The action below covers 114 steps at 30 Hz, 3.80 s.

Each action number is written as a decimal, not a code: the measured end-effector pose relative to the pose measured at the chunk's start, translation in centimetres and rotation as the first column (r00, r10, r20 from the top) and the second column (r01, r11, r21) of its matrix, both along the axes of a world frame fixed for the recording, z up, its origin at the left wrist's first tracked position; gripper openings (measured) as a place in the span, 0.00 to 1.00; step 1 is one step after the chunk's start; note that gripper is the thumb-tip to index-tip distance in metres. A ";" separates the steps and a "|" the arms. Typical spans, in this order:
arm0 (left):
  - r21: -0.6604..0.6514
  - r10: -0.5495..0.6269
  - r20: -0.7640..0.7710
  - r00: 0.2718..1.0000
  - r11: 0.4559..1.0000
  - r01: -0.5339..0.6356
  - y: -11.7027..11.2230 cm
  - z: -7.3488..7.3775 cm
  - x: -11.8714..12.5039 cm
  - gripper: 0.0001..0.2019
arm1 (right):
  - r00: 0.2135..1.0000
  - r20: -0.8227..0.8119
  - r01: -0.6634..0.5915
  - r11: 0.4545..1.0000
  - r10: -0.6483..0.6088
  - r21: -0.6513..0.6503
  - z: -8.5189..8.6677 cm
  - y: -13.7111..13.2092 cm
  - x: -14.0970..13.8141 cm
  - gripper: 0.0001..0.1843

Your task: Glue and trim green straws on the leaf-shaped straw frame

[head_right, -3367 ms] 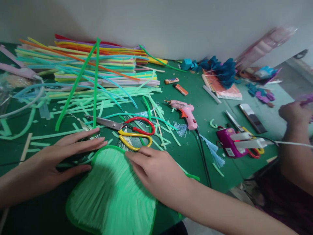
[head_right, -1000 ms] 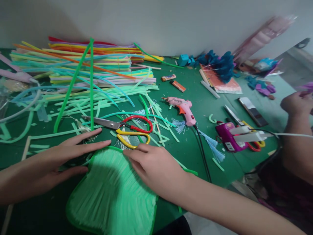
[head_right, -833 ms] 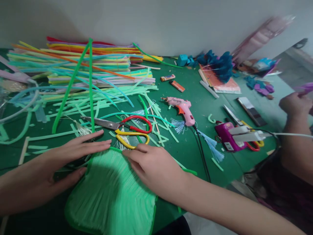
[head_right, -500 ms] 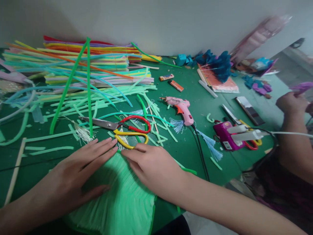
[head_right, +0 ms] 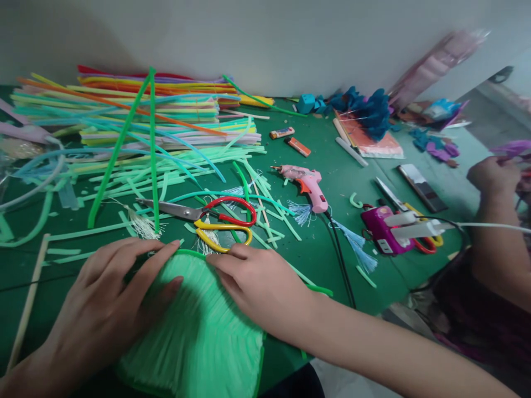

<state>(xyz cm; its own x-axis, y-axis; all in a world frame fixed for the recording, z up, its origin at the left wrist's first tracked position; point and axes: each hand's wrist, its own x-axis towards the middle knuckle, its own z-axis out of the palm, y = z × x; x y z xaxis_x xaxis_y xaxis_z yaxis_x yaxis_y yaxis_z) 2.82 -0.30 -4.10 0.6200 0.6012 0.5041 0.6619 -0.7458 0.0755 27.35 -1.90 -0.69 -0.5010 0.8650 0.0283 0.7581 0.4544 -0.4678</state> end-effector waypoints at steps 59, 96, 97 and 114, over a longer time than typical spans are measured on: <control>-0.150 -0.081 -0.003 0.997 0.986 0.080 0.5 -0.4 0.4 0.16 | 0.978 0.134 0.166 0.984 -0.157 -0.060 1.7 -2.5 3.5 0.15; -0.994 0.126 0.022 0.992 0.106 0.008 7.0 3.0 2.2 0.23 | 0.988 -0.047 0.140 0.985 -0.145 -0.100 0.6 -5.2 1.9 0.18; -0.995 0.129 0.019 0.991 0.098 0.007 6.9 2.9 2.0 0.24 | 0.985 -0.050 0.159 0.984 -0.163 -0.076 0.6 -5.2 2.0 0.20; -0.982 0.323 0.093 0.942 0.185 0.034 3.9 2.2 -2.4 0.31 | 0.762 -0.001 0.630 0.740 -0.648 0.235 1.7 -0.4 11.2 0.16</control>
